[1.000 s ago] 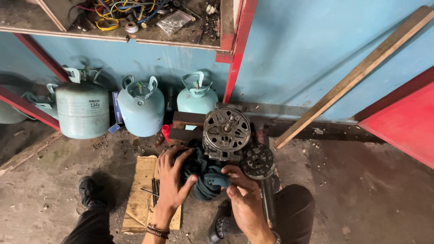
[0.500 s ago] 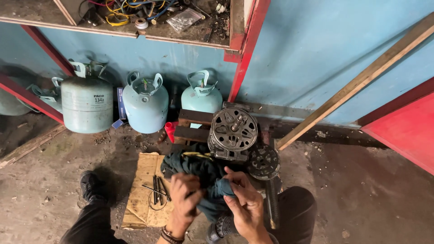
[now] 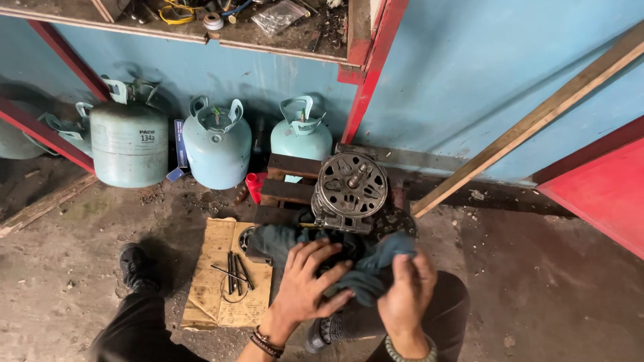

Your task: Disassembling and cleaning the internal components of a motor assembly

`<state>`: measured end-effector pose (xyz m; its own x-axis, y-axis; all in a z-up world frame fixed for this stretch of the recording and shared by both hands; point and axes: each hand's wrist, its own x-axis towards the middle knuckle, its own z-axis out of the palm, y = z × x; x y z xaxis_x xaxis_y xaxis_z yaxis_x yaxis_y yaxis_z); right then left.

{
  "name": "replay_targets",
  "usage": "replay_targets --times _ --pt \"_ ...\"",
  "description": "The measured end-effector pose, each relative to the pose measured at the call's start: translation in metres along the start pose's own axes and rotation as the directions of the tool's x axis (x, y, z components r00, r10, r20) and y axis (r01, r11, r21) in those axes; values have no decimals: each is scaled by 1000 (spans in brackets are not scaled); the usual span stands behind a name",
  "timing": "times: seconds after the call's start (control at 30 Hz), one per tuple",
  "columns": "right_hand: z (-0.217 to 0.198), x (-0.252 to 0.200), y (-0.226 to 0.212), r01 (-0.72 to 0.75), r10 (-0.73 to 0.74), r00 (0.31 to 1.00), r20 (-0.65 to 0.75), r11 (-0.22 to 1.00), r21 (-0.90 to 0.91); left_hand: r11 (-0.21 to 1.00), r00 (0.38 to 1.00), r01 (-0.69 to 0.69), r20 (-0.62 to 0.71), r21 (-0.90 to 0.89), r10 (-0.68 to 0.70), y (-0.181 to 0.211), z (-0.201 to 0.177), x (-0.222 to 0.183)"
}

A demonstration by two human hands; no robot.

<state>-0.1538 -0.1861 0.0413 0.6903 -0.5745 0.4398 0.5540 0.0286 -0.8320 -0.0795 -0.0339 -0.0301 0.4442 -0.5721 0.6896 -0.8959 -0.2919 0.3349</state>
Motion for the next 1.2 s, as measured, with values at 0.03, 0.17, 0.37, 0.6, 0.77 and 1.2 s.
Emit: replay_targets --times 0.03,0.17,0.37,0.6,0.77,1.2 --pt "-7 1 -1 -1 1 1000 -1 1000 0 1000 1000 0 1 0 0 3 -4 5" --pt "-22 11 -2 -97 131 990 -47 891 443 999 999 -1 37 -54 3 11 -6 17" --pt "-14 10 -5 -81 81 994 -76 997 0 972 997 -1 -70 -235 -16 36 3 33" --pt "-21 52 -4 -57 -20 983 -184 914 -402 949 996 81 -12 -304 -89 52 4 54" --pt "-14 93 -20 -81 21 991 -135 882 -465 977 999 51 16 -208 -49 33 13 37" --pt "-6 134 -12 -81 162 985 52 714 -695 962 989 133 91 -239 -114 15 -2 51"
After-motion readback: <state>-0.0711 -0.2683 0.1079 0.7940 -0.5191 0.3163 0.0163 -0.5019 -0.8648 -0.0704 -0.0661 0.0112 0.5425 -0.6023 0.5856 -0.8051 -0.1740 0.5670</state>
